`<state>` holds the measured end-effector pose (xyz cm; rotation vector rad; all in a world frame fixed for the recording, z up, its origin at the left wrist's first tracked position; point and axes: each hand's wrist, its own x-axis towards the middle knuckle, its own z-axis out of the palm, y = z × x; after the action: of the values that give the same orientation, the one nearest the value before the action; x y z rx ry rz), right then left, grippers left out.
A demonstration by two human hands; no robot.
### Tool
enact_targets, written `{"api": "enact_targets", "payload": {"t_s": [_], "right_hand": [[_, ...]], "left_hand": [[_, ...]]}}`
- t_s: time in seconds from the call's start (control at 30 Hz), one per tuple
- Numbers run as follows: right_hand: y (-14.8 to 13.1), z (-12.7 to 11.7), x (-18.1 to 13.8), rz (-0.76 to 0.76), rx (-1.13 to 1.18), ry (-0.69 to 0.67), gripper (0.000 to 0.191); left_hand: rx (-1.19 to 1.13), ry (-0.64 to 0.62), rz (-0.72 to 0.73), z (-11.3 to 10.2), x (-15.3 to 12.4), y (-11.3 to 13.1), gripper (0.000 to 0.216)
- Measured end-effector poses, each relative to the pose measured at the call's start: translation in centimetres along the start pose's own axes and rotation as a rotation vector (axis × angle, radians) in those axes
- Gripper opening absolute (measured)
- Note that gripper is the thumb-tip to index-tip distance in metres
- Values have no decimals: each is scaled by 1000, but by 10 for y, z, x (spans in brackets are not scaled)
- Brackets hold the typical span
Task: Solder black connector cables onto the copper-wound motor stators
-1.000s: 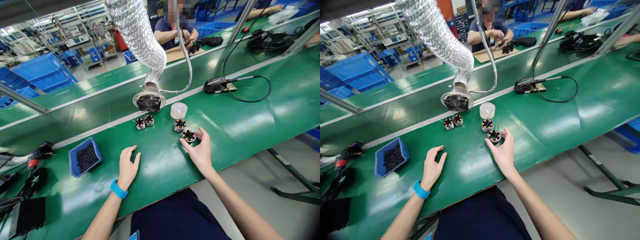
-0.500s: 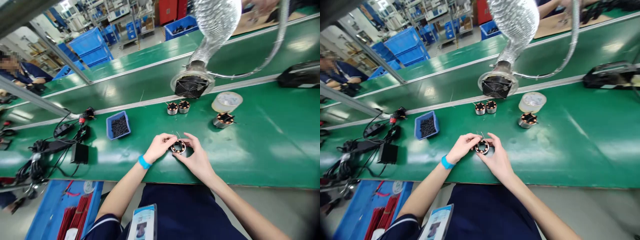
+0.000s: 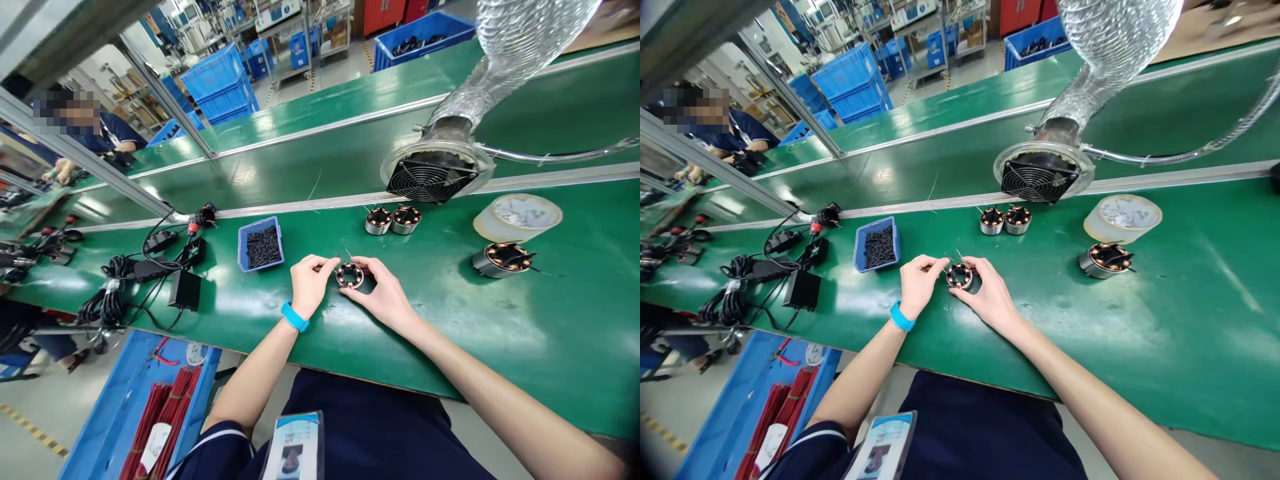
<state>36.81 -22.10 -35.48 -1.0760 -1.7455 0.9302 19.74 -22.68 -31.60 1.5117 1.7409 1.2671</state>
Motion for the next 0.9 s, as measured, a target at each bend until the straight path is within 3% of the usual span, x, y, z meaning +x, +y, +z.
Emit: {"api": "enact_targets", "payload": {"t_s": [0.17,0.33,0.6,0.67,0.77,0.83,0.9], "right_hand": [[1,1,-2,-14,6,9,53],[-1,1,-2,12,-26,11,54],[0,1,-5,52,-123,37,72],[2,1,-6,58,-145,34,73],[4,1,-7,66,-168,26,73],[2,1,-7,80,-175,13,71],[-1,0,-6,119,-176,4,71]], "left_hand": [[-23,42,54,4,-5,1,33],[-135,-99,-48,12,6,3,18],[92,-229,63,19,21,10,27],[95,-211,140,8,25,15,27],[149,-61,250,-30,38,22,27],[339,23,256,-64,49,20,25],[638,27,164,-95,59,11,23]]}}
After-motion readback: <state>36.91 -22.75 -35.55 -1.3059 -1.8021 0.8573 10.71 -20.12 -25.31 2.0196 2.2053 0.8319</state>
